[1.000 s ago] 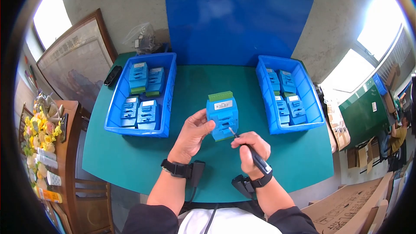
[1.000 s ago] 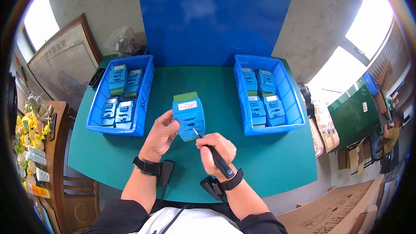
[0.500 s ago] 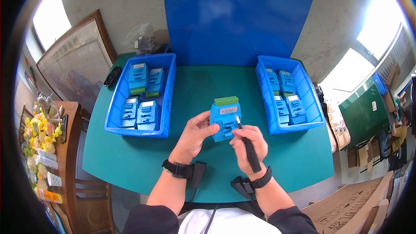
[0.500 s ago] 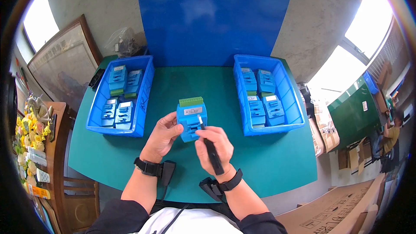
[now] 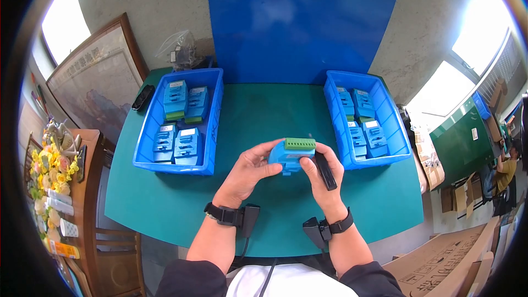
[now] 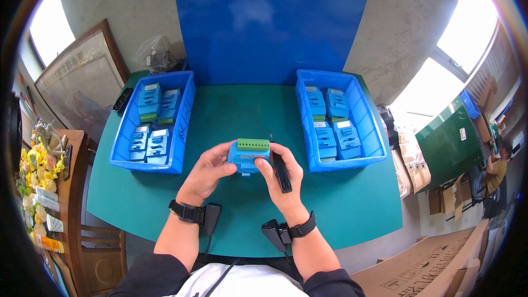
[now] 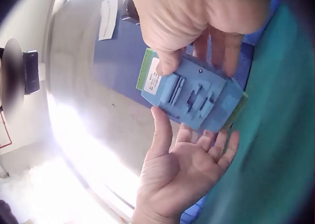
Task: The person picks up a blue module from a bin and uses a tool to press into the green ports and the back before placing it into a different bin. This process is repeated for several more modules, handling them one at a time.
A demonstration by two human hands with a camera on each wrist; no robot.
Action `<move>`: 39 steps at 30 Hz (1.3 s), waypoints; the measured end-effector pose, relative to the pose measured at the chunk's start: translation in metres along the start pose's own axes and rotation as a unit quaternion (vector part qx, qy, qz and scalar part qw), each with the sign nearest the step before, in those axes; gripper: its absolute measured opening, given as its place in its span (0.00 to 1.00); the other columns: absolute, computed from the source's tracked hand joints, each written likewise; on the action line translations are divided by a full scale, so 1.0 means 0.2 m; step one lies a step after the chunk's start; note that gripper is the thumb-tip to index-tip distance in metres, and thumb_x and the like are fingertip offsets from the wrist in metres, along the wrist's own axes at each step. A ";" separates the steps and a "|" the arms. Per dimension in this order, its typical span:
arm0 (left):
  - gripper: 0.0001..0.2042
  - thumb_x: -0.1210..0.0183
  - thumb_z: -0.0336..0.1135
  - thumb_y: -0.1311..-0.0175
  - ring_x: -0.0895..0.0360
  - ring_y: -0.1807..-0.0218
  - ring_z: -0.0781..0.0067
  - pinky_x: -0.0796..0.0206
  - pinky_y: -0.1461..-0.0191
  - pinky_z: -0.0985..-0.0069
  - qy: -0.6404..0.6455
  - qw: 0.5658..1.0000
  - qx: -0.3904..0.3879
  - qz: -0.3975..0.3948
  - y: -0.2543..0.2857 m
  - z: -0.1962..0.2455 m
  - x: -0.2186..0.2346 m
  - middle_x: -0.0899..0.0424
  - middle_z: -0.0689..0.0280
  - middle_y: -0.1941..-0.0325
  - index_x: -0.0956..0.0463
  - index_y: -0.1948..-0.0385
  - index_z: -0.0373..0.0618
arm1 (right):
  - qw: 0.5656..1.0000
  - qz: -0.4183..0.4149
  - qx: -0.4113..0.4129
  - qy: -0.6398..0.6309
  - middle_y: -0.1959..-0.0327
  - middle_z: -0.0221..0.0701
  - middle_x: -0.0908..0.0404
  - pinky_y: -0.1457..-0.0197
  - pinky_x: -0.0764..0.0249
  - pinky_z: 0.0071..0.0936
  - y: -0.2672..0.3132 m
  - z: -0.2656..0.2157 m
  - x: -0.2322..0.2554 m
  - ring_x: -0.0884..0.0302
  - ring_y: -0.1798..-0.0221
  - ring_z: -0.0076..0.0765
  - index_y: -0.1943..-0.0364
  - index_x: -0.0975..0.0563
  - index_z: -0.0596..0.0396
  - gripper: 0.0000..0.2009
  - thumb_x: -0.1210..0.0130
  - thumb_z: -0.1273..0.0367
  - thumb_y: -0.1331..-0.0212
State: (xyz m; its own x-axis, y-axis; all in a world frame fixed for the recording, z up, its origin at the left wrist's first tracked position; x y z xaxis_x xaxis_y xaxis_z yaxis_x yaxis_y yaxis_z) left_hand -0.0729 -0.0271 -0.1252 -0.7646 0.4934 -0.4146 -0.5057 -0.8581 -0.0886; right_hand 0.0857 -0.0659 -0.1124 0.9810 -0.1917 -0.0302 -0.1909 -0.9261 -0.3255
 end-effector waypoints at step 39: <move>0.23 0.41 0.26 0.41 0.26 0.44 0.60 0.30 0.40 0.63 0.189 0.971 -0.002 0.148 -0.03 -0.06 0.11 0.27 0.57 0.47 0.41 0.46 0.36 | 0.971 -0.058 0.211 0.091 0.69 0.38 0.21 0.67 0.25 0.24 0.11 -0.19 -0.16 0.20 0.71 0.32 0.63 0.22 0.62 0.08 0.47 0.72 0.44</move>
State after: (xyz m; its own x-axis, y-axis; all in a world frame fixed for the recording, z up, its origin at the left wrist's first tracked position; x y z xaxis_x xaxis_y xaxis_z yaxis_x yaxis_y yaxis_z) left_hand -0.0825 -0.0136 -0.1439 -0.6754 0.1384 -0.7244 -0.2843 -0.9552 0.0827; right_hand 0.0497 -0.0923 -0.0823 0.9654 -0.1834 0.1856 -0.0099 -0.7365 -0.6763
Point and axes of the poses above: each hand's wrist, its own y-axis away from the middle knuckle, its own x-axis out of the back of the hand, z = x × y, the point moved 7 cm from there along -y, towards the middle knuckle
